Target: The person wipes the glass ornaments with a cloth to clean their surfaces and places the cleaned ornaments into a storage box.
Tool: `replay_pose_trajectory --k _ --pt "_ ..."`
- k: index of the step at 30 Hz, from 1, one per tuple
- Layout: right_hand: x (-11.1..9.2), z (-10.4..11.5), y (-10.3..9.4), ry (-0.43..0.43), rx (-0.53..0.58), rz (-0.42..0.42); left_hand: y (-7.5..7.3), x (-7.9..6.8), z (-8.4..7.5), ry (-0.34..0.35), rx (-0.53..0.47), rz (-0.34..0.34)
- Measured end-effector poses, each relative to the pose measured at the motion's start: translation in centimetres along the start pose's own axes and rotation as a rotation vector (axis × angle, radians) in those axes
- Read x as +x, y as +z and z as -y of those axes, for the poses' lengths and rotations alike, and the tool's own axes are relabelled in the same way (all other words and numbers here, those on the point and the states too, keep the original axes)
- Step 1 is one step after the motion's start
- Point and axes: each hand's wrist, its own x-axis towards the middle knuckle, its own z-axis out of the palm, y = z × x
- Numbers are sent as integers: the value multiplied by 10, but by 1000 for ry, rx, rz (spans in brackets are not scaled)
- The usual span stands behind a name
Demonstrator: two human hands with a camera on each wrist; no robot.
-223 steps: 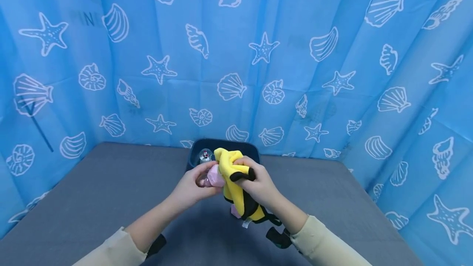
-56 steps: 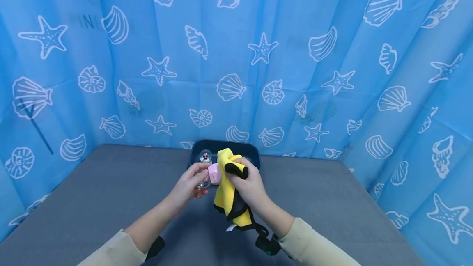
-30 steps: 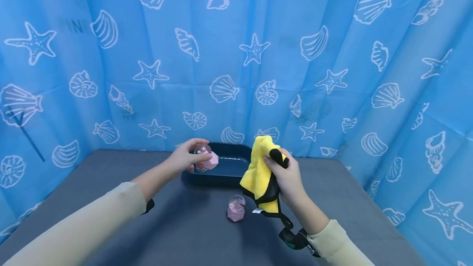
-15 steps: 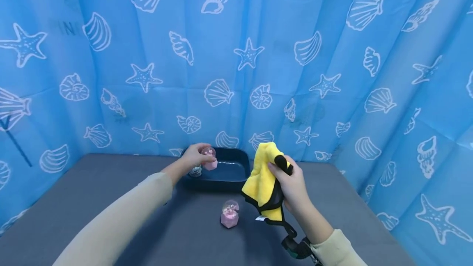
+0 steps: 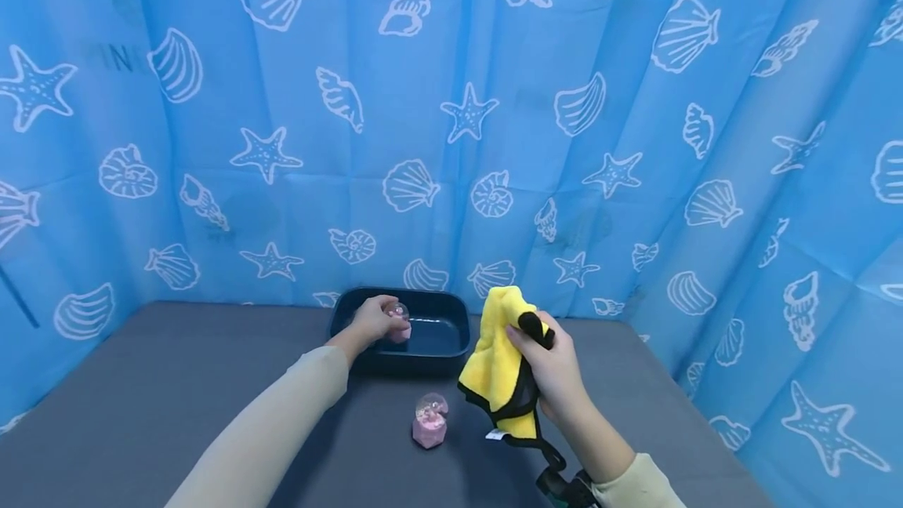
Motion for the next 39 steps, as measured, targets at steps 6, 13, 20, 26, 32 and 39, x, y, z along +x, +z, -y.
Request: replay_pose_trajectory --k 6,13,20,26,32,39 --pt "-1 0 0 0 2 -2 8 8 7 -21 47 -25" --pt "-3 -3 0 -1 -11 -1 13 16 13 -67 31 -43" --pt "-2 -6 0 -8 -25 -4 16 20 14 -62 -4 -6" --pt "-1 -7 1 -1 -21 2 15 19 11 -42 76 9" --pt "-1 -4 3 0 -24 13 8 11 2 -61 94 2" --pt "-3 -1 3 7 -5 15 -6 4 -10 -97 21 48"
